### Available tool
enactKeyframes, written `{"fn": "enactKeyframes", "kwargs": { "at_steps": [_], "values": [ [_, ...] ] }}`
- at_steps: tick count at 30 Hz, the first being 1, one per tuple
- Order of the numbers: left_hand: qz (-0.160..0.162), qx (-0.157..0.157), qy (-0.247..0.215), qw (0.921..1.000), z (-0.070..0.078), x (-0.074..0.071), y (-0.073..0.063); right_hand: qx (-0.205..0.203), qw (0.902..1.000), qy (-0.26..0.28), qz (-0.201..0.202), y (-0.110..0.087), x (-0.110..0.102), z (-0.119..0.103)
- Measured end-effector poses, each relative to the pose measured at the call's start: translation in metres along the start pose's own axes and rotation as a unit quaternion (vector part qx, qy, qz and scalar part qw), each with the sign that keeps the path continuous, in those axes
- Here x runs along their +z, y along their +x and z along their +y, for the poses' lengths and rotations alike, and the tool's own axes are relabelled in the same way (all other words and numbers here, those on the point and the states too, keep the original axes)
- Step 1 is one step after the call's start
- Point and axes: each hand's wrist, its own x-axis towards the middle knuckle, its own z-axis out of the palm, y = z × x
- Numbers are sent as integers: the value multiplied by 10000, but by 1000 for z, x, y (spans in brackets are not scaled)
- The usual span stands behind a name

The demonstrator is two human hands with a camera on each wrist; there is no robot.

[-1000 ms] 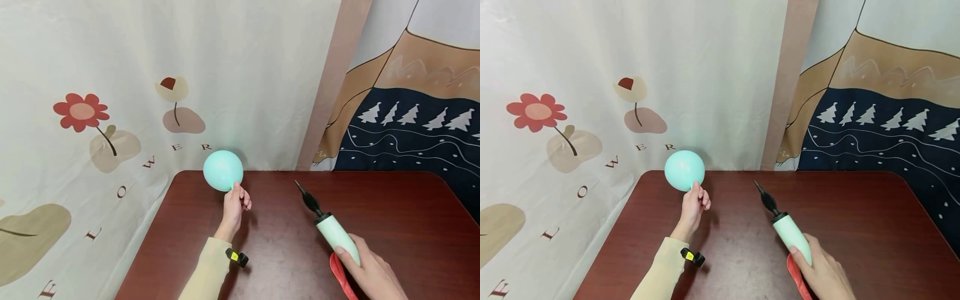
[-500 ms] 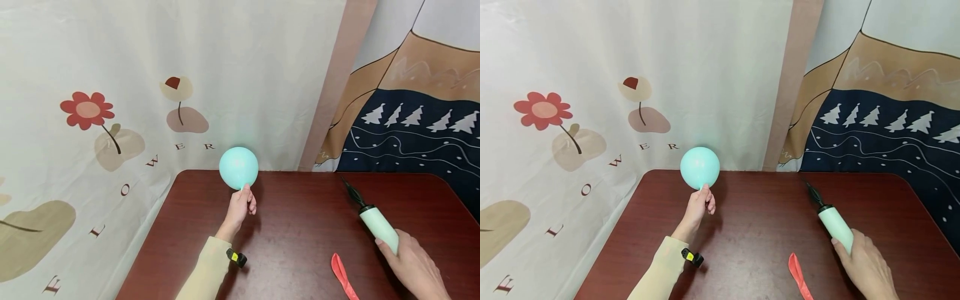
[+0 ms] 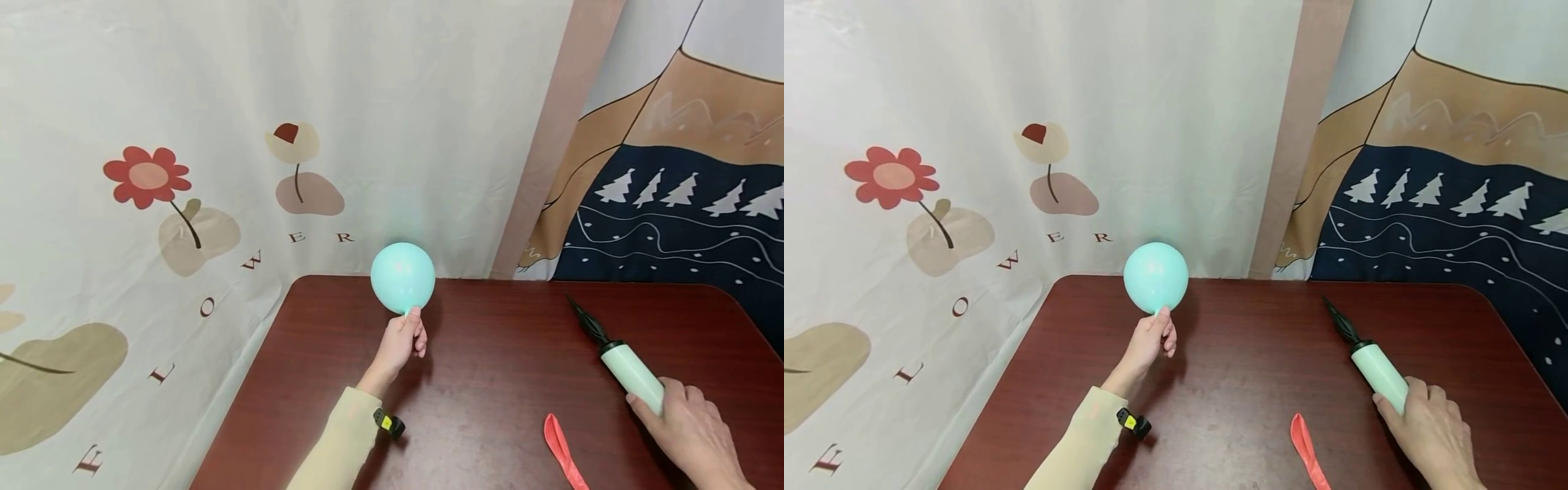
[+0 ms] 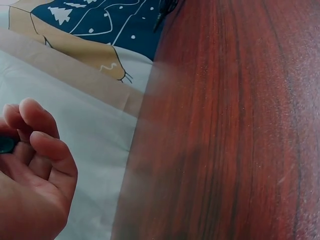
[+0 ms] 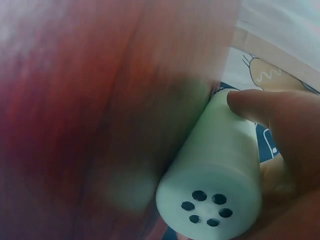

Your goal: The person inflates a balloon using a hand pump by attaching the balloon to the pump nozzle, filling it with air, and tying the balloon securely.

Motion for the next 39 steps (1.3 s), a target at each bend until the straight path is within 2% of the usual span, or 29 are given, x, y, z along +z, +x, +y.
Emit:
{"fn": "enactKeyframes", "kwargs": {
  "at_steps": [3, 7, 9, 12, 14, 16, 17, 19, 22, 27, 29, 31, 34, 36, 39],
  "values": [
    [-40, -101, -1, 9999, -9, 0, 4, 175, 9996, -132, -194, 0, 0, 1],
    [-95, -208, 40, 9997, -24, -1, 10, 166, 9996, -195, -134, -2, -1, 1],
    [-107, -183, 44, 9998, -26, -1, 11, 132, 9997, -175, 53, -6, -2, -1],
    [-153, -147, 12, 9998, -27, 0, 11, -119, 9972, -53, 733, -16, -6, -12],
    [-173, -121, 3, 9998, -27, 0, 10, -497, 9891, 138, 1376, -25, -8, -26],
    [-219, -72, -9, 9997, -27, 2, 9, -1020, 9748, 460, 1928, -32, -11, -43],
    [-257, -34, -14, 9997, -26, 3, 9, -1295, 9668, 653, 2105, -35, -12, -52],
    [-349, 45, -15, 9994, -27, 5, 8, -1760, 9553, 1068, 2122, -41, -13, -70],
    [-588, 155, -20, 9982, -27, 9, 7, -2243, 9428, 1719, 1769, -46, -10, -95],
    [-1084, 240, -142, 9937, -25, 20, 4, -2475, 9289, 2599, 913, -40, 2, -135],
    [-1277, 269, -240, 9912, -24, 24, 2, -2388, 9226, 3016, 290, -35, 6, -152],
    [-1431, 269, -388, 9886, -24, 29, 0, -2196, 9098, 3494, -438, -29, 11, -168],
    [-1649, 179, -717, 9835, -24, 34, -2, -1861, 8727, 4294, -1390, -20, 19, -187],
    [-1780, 60, -1041, 9785, -24, 37, -3, -1661, 8461, 4743, -1778, -15, 24, -196],
    [-1956, -98, -1521, 9688, -23, 39, -5, -1584, 8075, 5230, -2219, -8, 31, -204]
  ]
}}
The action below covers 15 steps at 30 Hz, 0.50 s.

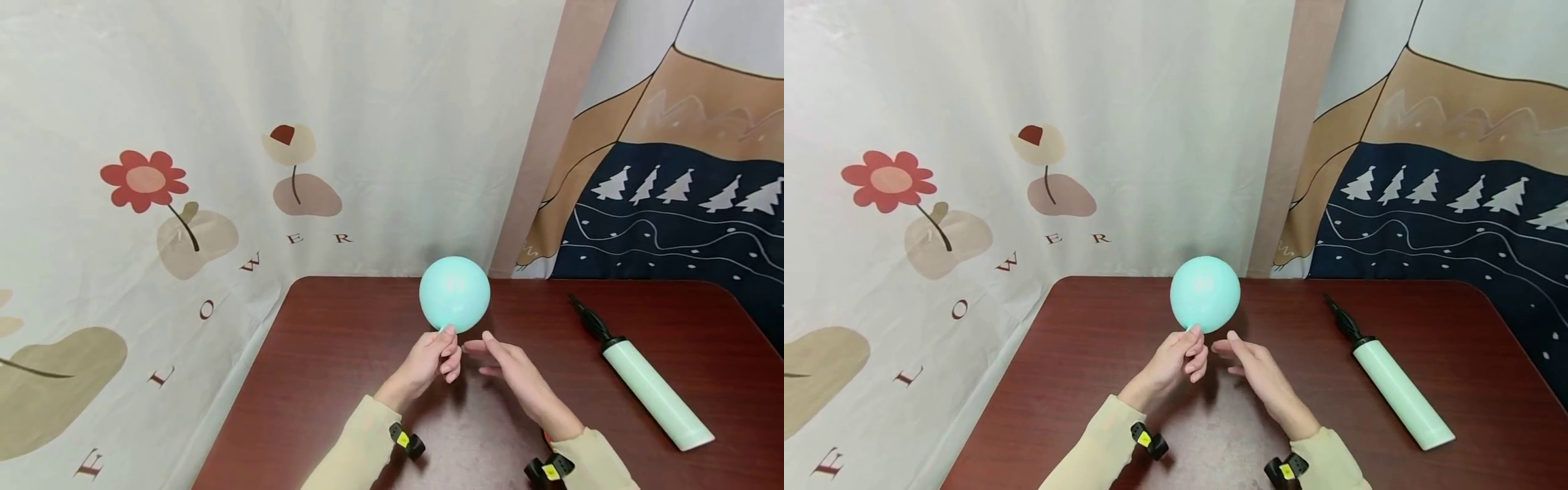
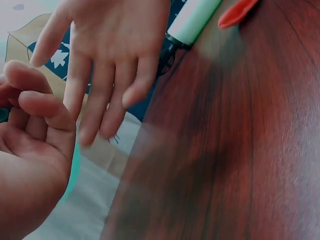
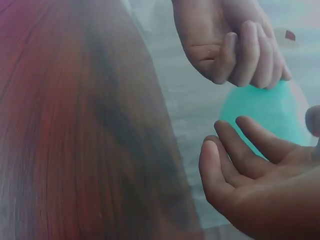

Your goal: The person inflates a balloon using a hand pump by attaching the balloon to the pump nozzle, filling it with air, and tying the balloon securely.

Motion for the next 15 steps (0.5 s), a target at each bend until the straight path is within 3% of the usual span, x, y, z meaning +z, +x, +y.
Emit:
{"fn": "enactKeyframes", "kwargs": {
  "at_steps": [4, 7, 12, 15],
  "values": [
    [-140, -127, -456, 9988, -2, 2, -1, 77, 9953, 691, -674, 12, 3, 6],
    [-286, -281, -644, 9971, -5, 4, -1, 52, 9837, 1333, -1206, 18, 4, 10],
    [-671, -560, -772, 9932, -10, 7, -1, -195, 9517, 2538, -1718, 23, 3, 18],
    [-865, -679, -808, 9906, -13, 9, -1, -424, 9320, 3192, -1665, 25, 3, 19]
  ]
}}
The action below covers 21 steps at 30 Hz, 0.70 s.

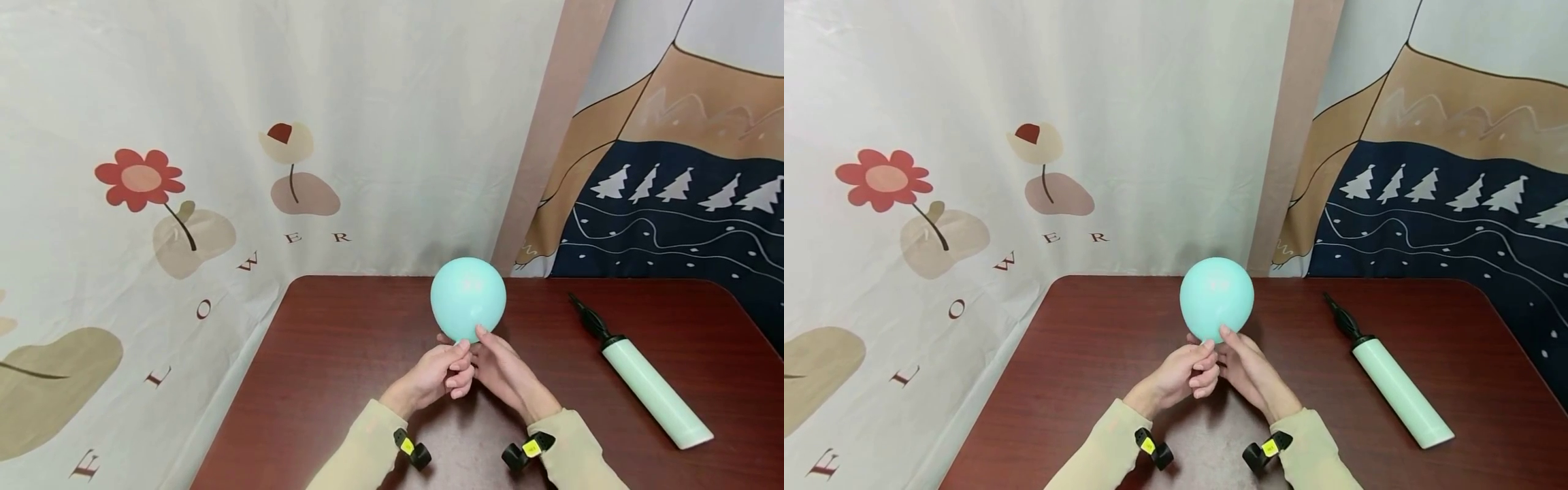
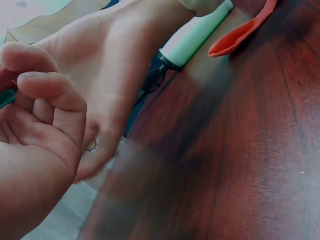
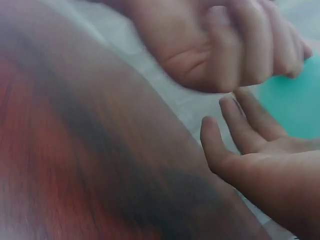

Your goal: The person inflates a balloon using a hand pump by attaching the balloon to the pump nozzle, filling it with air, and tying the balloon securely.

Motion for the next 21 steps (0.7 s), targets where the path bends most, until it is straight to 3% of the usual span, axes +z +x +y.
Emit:
{"fn": "enactKeyframes", "kwargs": {
  "at_steps": [4, 8, 14, 18, 21],
  "values": [
    [133, -57, -62, 9999, -3, 1, -1, -442, 9976, 407, 335, 2, 4, -2],
    [670, 1, -161, 9976, -5, 3, -2, -814, 9919, 569, 788, 1, 8, -4],
    [1488, 279, -384, 9877, -7, 8, -1, -1315, 9796, 687, 1353, 2, 13, -4],
    [1677, 622, -12, 9839, -4, 16, 5, -1172, 9782, 182, 1704, 4, 17, 0],
    [1799, 833, 359, 9795, -1, 21, 11, -870, 9822, -378, 1621, 5, 20, 3]
  ]
}}
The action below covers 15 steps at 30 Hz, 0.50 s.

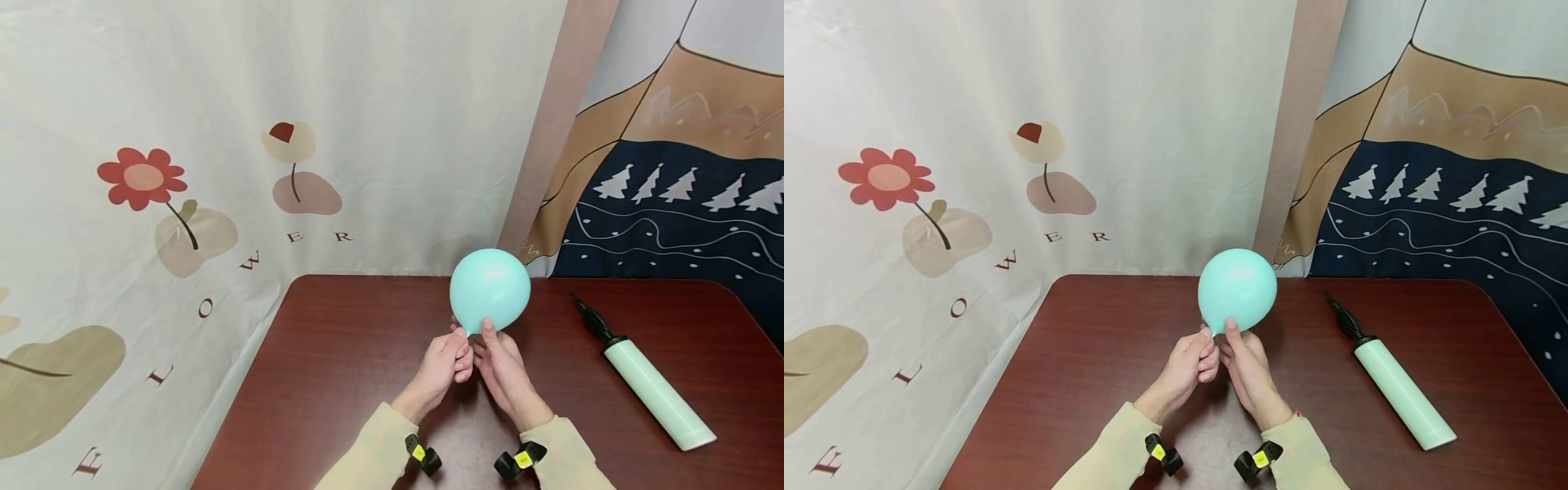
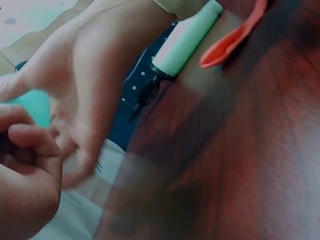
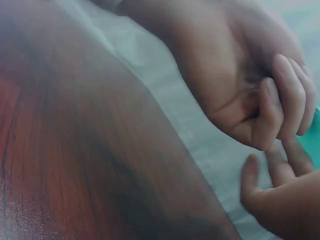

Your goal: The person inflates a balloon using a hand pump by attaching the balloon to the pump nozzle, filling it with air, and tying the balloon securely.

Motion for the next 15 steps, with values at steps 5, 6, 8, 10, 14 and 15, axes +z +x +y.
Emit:
{"fn": "enactKeyframes", "kwargs": {
  "at_steps": [5, 6, 8, 10, 14, 15],
  "values": [
    [240, 87, 123, 9996, 1, 4, 3, 297, 9963, -408, -689, -3, -3, -2],
    [255, 97, 119, 9996, 1, 4, 3, 343, 9953, -401, -809, -4, -4, -3],
    [220, 90, 102, 9997, 1, 3, 3, 442, 9942, -288, -934, -4, -6, -5],
    [132, 64, 103, 9998, 1, 3, 2, 513, 9940, -137, -952, -5, -7, -7],
    [-50, -95, 34, 9999, 0, 3, 2, 540, 9944, 176, -887, -3, -8, -9],
    [-87, -135, 24, 9999, 0, 3, 2, 552, 9944, 236, -864, -3, -8, -9]
  ]
}}
